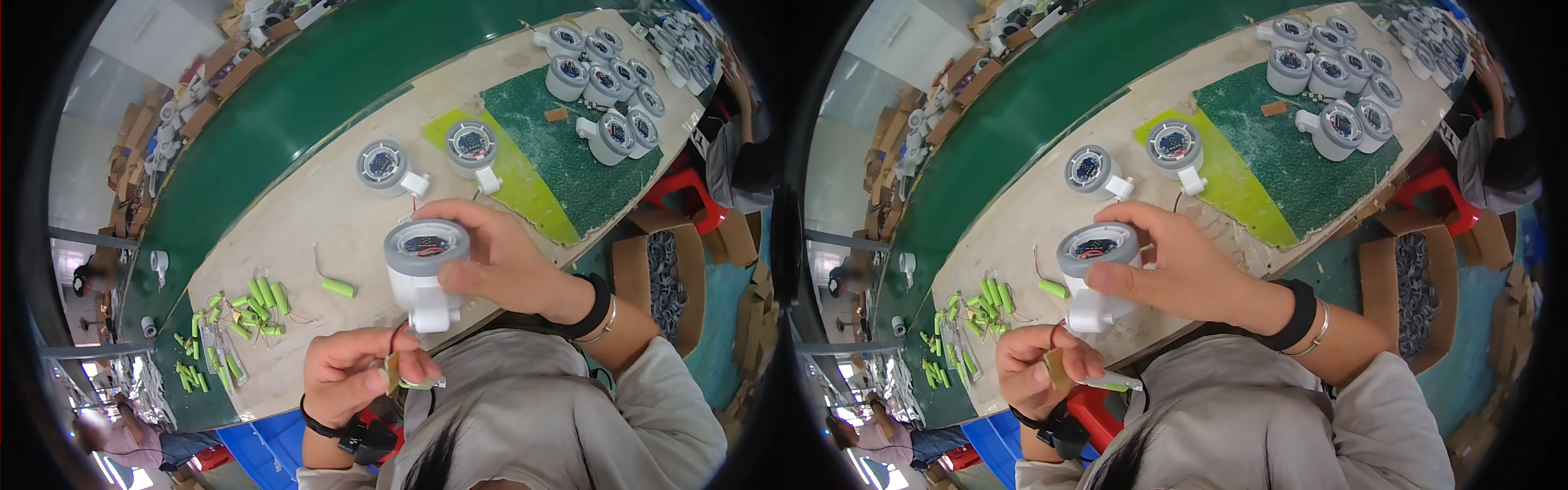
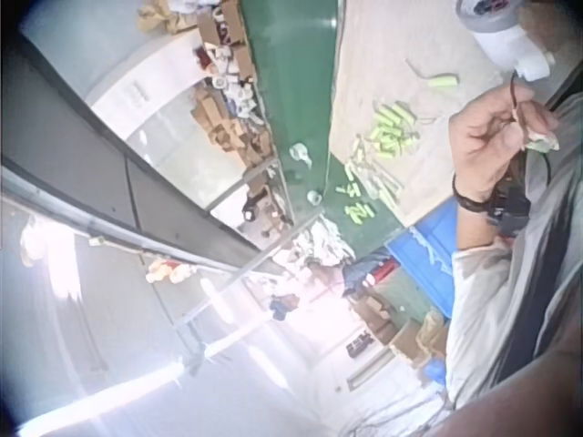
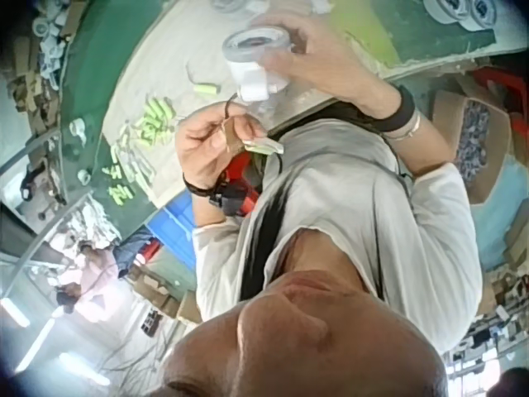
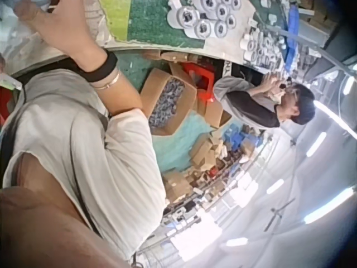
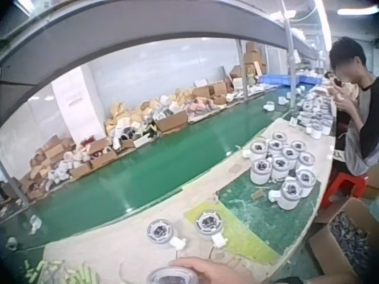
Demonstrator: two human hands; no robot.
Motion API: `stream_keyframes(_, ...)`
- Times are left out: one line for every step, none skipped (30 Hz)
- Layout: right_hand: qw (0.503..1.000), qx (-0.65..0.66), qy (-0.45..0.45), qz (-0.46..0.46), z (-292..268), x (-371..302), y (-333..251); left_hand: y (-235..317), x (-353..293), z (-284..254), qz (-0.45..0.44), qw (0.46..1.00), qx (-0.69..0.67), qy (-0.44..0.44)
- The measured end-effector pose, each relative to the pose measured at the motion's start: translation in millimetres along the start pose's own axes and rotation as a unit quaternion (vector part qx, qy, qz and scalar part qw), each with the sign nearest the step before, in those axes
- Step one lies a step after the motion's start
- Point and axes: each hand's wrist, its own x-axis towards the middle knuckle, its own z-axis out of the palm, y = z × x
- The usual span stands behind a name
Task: Manually assembling electronic sensor components at a factory workbench, involving wiring and housing installation.
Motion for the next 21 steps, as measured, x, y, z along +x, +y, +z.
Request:
stream_keyframes(1.000,0.002,0.000,0.003,-0.8,0.3,2.0,1.6,2.0,-1.6,-0.002,1.000,-0.001,0.003)
stream_keyframes(0.999,0.035,-0.009,0.025,-0.5,0.4,4.1,3.7,4.0,-2.9,-0.001,1.000,-0.011,0.005)
stream_keyframes(0.996,0.069,-0.016,0.048,-0.1,0.4,6.5,6.2,6.4,-4.7,-0.001,1.000,-0.021,0.007)
stream_keyframes(0.996,0.072,-0.017,0.049,1.2,1.4,9.4,10.9,10.2,-7.3,-0.003,1.000,-0.015,0.009)
stream_keyframes(0.994,0.110,0.012,0.018,2.8,1.8,13.0,17.5,14.7,-12.7,-0.005,1.000,-0.015,0.010)
stream_keyframes(0.988,0.150,0.037,-0.014,4.2,2.5,15.3,27.2,18.0,-19.3,0.000,1.000,-0.006,0.025)
stream_keyframes(0.987,0.152,0.038,-0.013,3.8,2.4,13.8,37.3,24.4,-28.3,0.004,0.999,0.000,0.038)
stream_keyframes(0.991,0.110,0.065,-0.040,2.3,0.9,8.3,50.6,34.9,-36.2,0.012,0.998,0.032,0.051)
stream_keyframes(0.992,0.068,0.089,-0.064,1.6,0.8,3.7,67.1,46.1,-43.7,0.022,0.995,0.064,0.067)
stream_keyframes(0.992,0.072,0.087,-0.062,-1.2,-0.5,0.3,84.2,57.9,-49.5,0.019,0.992,0.090,0.087)
stream_keyframes(0.992,0.023,0.101,-0.077,-6.5,-2.8,-1.8,101.2,70.4,-56.7,0.016,0.987,0.116,0.110)
stream_keyframes(0.988,-0.029,0.116,-0.093,-13.6,-5.6,-4.4,116.5,86.3,-65.4,0.006,0.979,0.149,0.143)
stream_keyframes(0.989,-0.027,0.113,-0.091,-21.5,-7.9,-6.0,129.6,105.3,-77.5,-0.004,0.968,0.180,0.175)
stream_keyframes(0.986,-0.075,0.122,-0.089,-30.7,-10.7,-6.5,137.9,130.0,-96.6,-0.019,0.959,0.218,0.180)
stream_keyframes(0.982,-0.117,0.118,-0.089,-37.1,-13.3,-9.1,149.3,148.7,-114.1,-0.028,0.945,0.261,0.194)
stream_keyframes(0.984,-0.109,0.105,-0.090,-39.7,-16.8,-10.9,161.2,165.8,-138.1,-0.031,0.930,0.312,0.190)
stream_keyframes(0.985,-0.108,0.115,-0.065,-40.2,-19.1,-9.5,170.9,179.1,-167.2,-0.037,0.911,0.364,0.192)
stream_keyframes(0.985,-0.110,0.127,-0.037,-41.3,-19.6,-6.4,171.7,196.4,-193.8,-0.067,0.911,0.365,0.178)
stream_keyframes(0.986,-0.122,0.109,-0.019,-41.0,-22.1,-7.4,189.3,199.7,-238.7,-0.084,0.890,0.420,0.158)
stream_keyframes(0.985,-0.139,0.101,0.000,-42.4,-23.6,-7.2,188.5,207.4,-261.7,-0.084,0.885,0.420,0.181)
stream_keyframes(0.988,-0.133,0.080,0.001,-41.1,-26.8,-6.7,184.3,212.3,-277.1,-0.084,0.881,0.420,0.203)
